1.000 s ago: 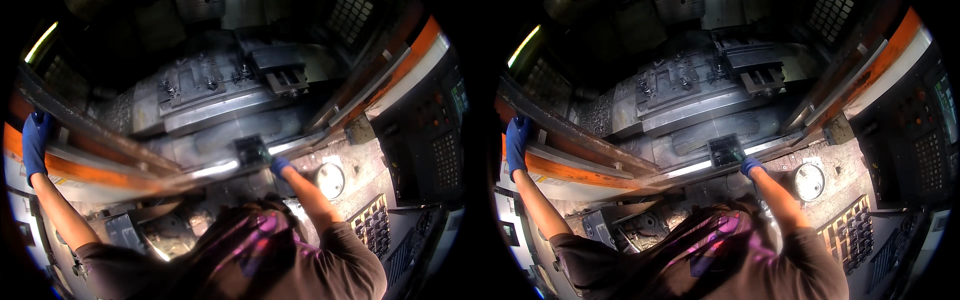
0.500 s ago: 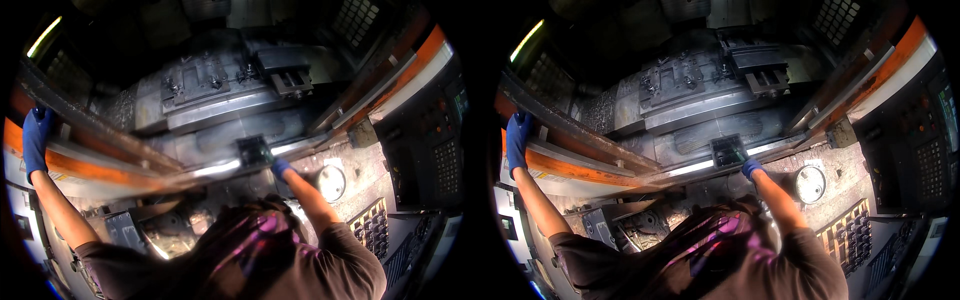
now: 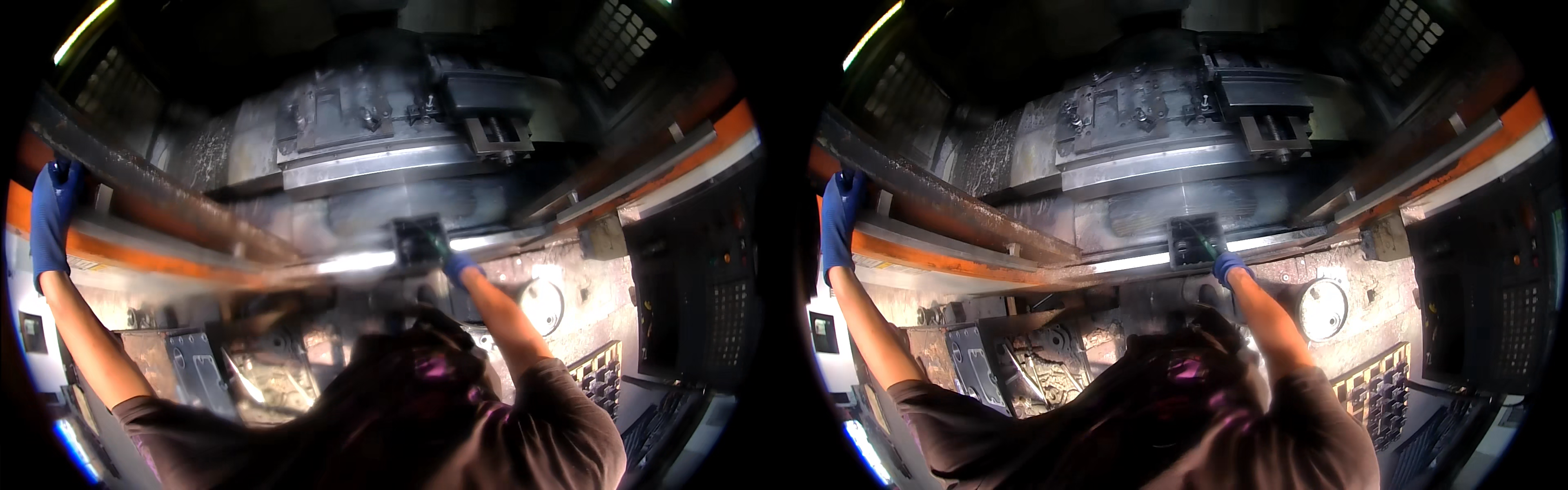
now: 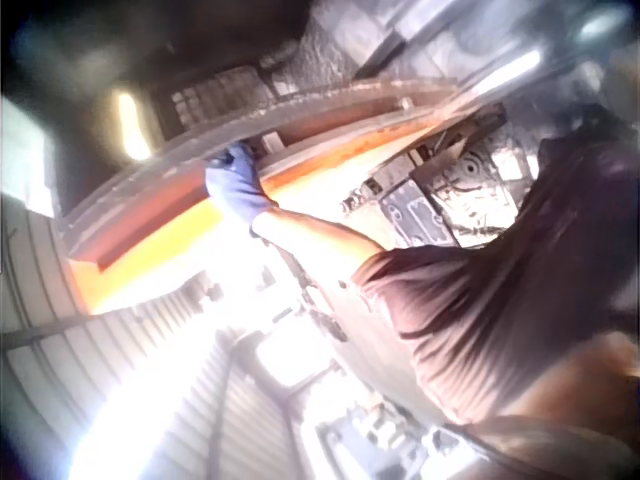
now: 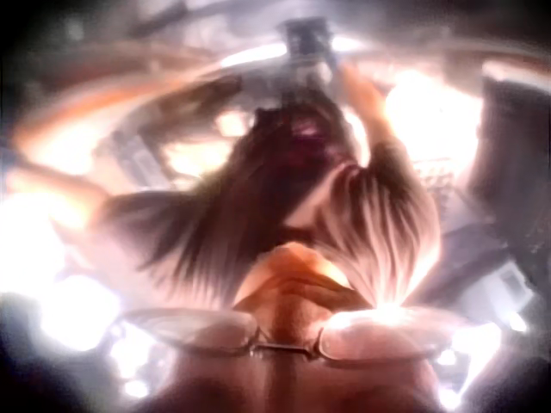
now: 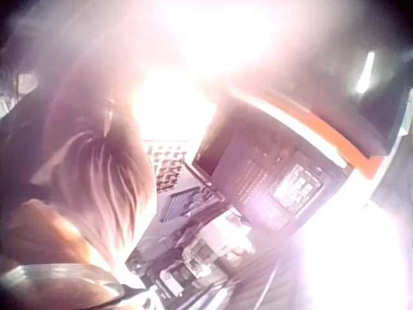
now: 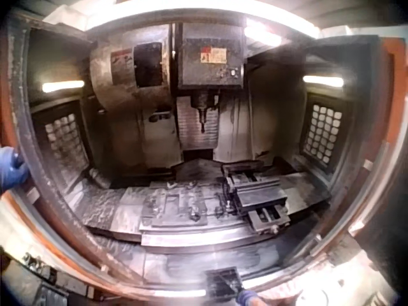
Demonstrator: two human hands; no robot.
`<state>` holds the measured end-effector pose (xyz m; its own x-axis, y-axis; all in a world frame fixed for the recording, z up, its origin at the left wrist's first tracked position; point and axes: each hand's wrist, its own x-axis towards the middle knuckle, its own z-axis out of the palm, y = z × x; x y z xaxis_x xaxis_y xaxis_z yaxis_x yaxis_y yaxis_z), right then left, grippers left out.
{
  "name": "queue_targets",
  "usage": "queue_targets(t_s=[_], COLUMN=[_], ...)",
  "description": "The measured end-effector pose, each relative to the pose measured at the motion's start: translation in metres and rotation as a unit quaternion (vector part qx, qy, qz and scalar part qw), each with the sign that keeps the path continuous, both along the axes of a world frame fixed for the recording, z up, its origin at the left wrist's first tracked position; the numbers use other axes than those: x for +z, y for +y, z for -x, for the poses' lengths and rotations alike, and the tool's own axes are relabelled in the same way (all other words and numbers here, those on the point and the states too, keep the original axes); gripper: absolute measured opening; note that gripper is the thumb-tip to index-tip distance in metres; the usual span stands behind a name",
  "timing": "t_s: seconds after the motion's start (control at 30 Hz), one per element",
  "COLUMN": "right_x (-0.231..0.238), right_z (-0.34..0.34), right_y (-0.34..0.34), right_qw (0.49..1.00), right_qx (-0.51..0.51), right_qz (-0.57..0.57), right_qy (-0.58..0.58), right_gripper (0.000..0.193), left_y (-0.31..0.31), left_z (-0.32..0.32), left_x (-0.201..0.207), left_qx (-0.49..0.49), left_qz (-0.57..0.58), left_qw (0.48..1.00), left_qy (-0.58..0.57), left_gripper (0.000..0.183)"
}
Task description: The person uses a compressed air gun to blow metal chips off a machine bed and metal components inside a CNC machine, directing the air stream across various surfaces to clear debris.
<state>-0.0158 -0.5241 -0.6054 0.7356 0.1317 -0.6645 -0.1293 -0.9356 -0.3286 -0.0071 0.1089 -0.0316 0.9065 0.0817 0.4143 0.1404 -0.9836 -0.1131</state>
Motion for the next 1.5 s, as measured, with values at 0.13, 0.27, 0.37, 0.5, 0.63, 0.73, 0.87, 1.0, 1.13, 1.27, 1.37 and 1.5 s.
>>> queue_targets(t_s=[0.13,0.27,0.37,0.5,0.63,0.73,0.87,1.0,1.13,1.27,1.37,1.5], right_x=[-0.005,-0.028,-0.063,-0.088,0.028,0.078,-0.023,-0.03,0.005,-0.087,-0.027,0.072], right_z=[-0.019,-0.036,-0.051,-0.075,-0.095,-0.108,-0.137,-0.147,-0.151,-0.168,-0.173,-0.175], right_y=[0.002,-0.006,-0.024,-0.037,-0.016,-0.017,-0.048,-0.06,-0.051,-0.079,-0.056,-0.037], right_qw=[0.994,0.983,0.983,0.994,0.996,0.985,0.974,0.973,0.964,0.947,0.915,0.92], right_qx=[0.094,0.159,0.171,0.098,0.053,0.164,0.215,0.229,0.26,0.32,0.399,0.386], right_qz=[0.045,0.094,0.065,0.038,0.059,0.05,0.065,0.02,0.04,0.02,0.039,0.07], right_qy=[0.029,-0.006,-0.005,-0.016,0.035,0.001,0.036,0.033,0.03,0.009,-0.037,0.002], right_gripper=[0.02,0.026,0.025,0.026,0.03,0.033,0.035,0.034,0.031,0.029,0.035,0.043], left_y=[0.027,0.017,-0.009,-0.014,0.0,0.001,-0.023,-0.027,-0.029,-0.025,-0.018,-0.025], left_z=[-0.003,-0.006,-0.006,-0.008,0.006,0.008,-0.01,-0.004,-0.001,-0.009,-0.001,0.001], left_x=[0.001,0.006,0.01,0.01,0.0,0.002,0.015,0.012,0.009,0.014,0.008,0.008], left_qx=[-0.007,0.044,0.083,0.093,0.089,0.102,0.142,0.167,0.195,0.19,0.191,0.173], left_qz=[-0.048,-0.061,-0.059,-0.09,-0.065,-0.076,-0.078,-0.111,-0.127,-0.118,-0.11,-0.089], left_qw=[0.998,0.994,0.99,0.987,0.989,0.987,0.978,0.971,0.962,0.967,0.967,0.975], left_qy=[0.034,0.082,0.1,0.098,0.094,0.101,0.134,0.133,0.141,0.122,0.129,0.11], left_gripper=[0.032,0.028,0.028,0.027,0.025,0.025,0.025,0.026,0.029,0.031,0.031,0.03])
